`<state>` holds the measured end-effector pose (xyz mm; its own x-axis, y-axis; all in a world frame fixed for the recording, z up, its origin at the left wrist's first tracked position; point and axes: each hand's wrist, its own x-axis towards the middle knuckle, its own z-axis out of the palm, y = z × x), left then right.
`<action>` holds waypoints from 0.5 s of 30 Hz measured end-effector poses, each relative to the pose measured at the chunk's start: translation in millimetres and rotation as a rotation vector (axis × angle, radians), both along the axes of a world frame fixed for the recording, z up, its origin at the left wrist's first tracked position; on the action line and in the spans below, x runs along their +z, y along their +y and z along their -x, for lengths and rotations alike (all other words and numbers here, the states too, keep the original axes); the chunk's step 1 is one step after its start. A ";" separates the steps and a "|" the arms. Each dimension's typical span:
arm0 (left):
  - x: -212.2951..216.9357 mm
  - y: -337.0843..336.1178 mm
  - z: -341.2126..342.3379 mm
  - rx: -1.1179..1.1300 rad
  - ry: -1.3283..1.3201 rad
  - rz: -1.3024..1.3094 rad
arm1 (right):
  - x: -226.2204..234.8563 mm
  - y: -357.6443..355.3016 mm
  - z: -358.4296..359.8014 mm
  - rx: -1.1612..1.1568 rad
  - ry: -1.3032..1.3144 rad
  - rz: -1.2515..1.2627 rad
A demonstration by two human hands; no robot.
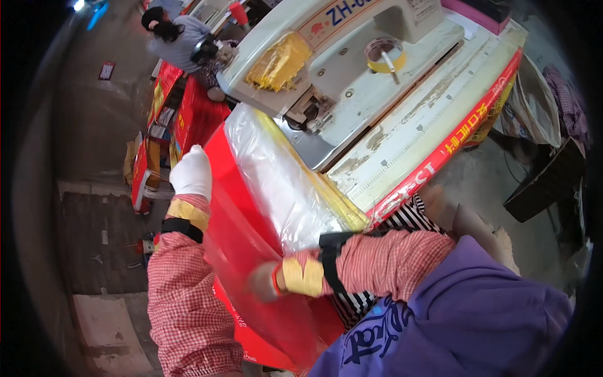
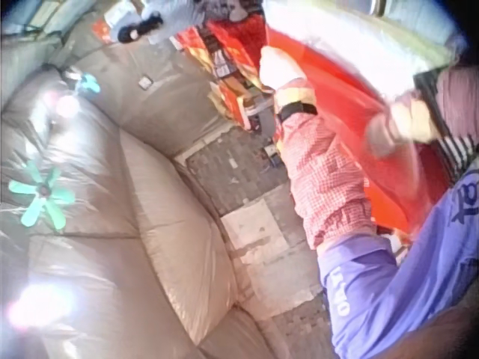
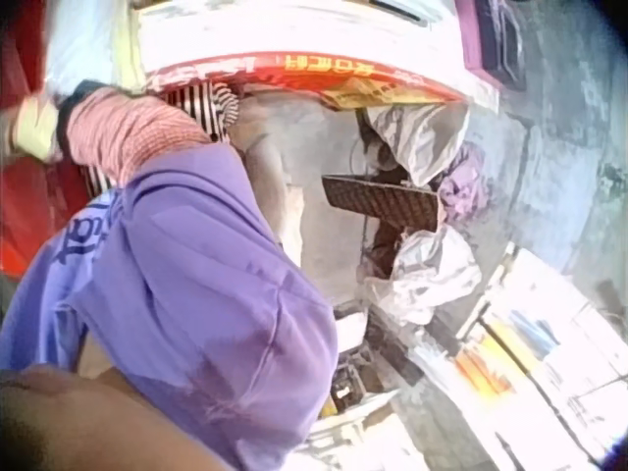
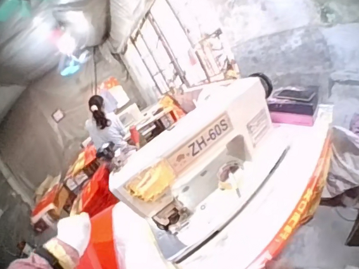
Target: The person sews a plastic liner into a red woven bag using a sewing machine, then folds the finished bag and places it onto a stack. This process is repeated for several bags and liners.
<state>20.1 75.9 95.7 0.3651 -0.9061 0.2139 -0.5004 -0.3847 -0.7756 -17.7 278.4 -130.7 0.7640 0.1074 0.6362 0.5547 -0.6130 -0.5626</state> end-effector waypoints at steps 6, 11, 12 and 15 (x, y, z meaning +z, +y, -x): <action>122.9 -23.3 12.1 -0.202 -0.192 0.013 | -8.7 70.3 86.9 -0.326 0.082 0.074; 173.6 -25.5 35.5 -0.140 -0.231 -0.014 | -67.8 -48.4 238.3 -0.688 0.182 0.159; 181.1 -16.0 39.8 -0.141 -0.243 -0.011 | -61.7 -47.2 242.1 -0.752 0.188 0.178; 180.4 -6.9 59.9 -0.085 -0.217 -0.025 | 22.2 -97.0 268.0 -1.054 0.146 0.072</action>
